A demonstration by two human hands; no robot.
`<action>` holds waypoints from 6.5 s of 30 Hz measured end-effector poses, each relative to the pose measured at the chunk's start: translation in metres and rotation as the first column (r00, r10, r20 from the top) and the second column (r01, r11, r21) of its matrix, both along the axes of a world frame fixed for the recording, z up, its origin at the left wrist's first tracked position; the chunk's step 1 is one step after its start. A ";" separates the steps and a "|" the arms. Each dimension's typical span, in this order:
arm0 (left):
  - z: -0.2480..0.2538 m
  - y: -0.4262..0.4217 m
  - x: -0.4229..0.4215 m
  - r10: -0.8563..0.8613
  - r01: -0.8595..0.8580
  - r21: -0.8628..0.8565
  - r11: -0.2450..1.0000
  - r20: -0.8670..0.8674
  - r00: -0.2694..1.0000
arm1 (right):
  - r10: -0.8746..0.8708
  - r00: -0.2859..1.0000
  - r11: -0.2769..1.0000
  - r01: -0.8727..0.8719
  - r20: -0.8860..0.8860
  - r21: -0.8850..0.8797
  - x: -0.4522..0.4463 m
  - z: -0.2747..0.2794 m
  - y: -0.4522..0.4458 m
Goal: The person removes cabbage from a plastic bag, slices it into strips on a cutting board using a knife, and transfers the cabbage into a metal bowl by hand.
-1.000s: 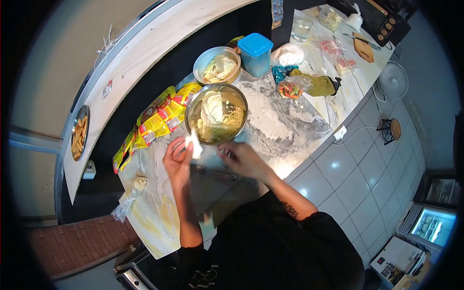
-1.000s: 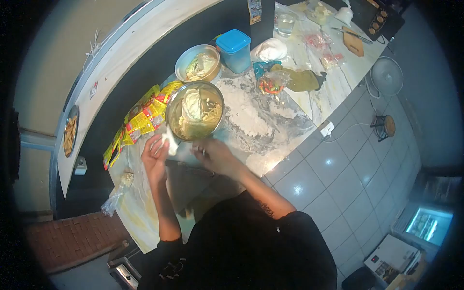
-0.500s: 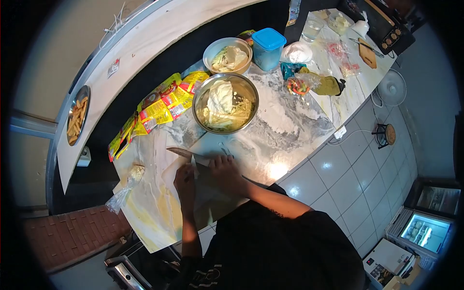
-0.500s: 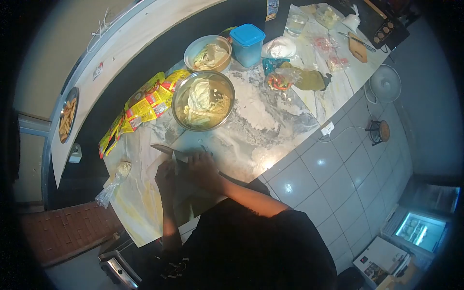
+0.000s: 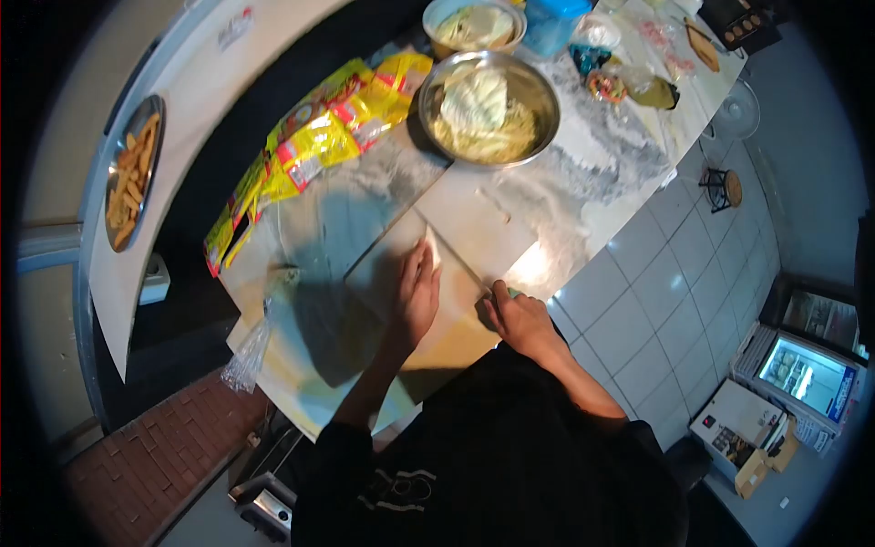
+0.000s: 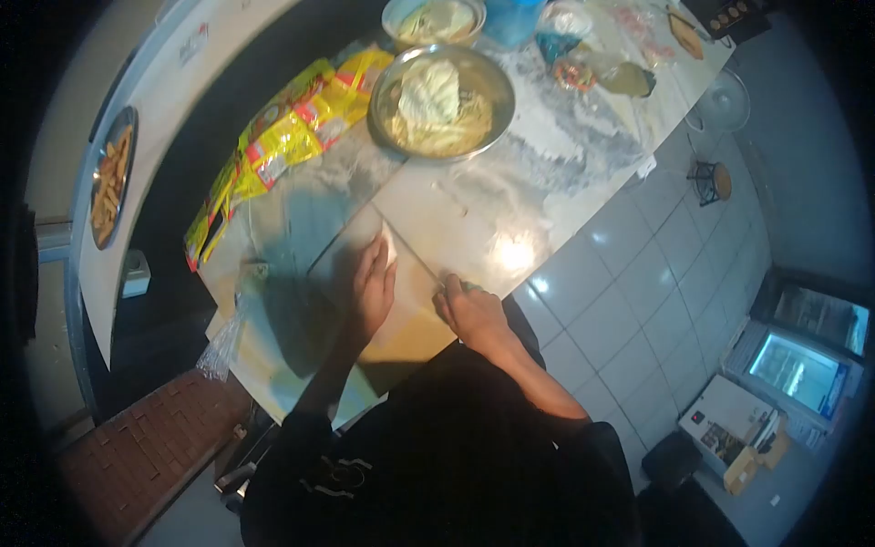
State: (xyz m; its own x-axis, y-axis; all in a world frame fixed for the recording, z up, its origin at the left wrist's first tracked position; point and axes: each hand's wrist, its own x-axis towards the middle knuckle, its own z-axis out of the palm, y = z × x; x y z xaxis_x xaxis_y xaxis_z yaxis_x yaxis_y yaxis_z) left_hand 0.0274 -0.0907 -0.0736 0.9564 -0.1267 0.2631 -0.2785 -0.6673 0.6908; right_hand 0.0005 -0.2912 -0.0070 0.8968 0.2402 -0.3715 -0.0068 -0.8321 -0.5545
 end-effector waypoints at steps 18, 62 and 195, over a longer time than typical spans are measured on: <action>0.003 0.019 0.014 -0.031 0.009 -0.180 0.984 -0.120 0.992 | -0.277 0.958 0.953 0.264 0.075 0.147 -0.052 -0.039 0.060; -0.002 0.007 0.001 -0.021 0.020 0.091 0.996 0.007 1.000 | -0.103 0.964 0.962 0.159 0.243 -0.223 -0.050 -0.021 0.092; -0.015 0.035 0.002 0.002 -0.002 0.002 1.000 0.167 0.986 | -0.176 0.963 0.975 0.199 0.204 -0.095 -0.081 -0.015 0.100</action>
State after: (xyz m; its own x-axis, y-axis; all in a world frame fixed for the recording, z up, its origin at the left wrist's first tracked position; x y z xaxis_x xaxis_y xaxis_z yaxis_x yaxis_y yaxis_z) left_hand 0.0296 -0.0559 -0.0889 0.8994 -0.1258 0.4186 -0.3884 -0.6691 0.6336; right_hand -0.0804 -0.1913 -0.0219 0.9791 0.0269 -0.2017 -0.0710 -0.8839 -0.4623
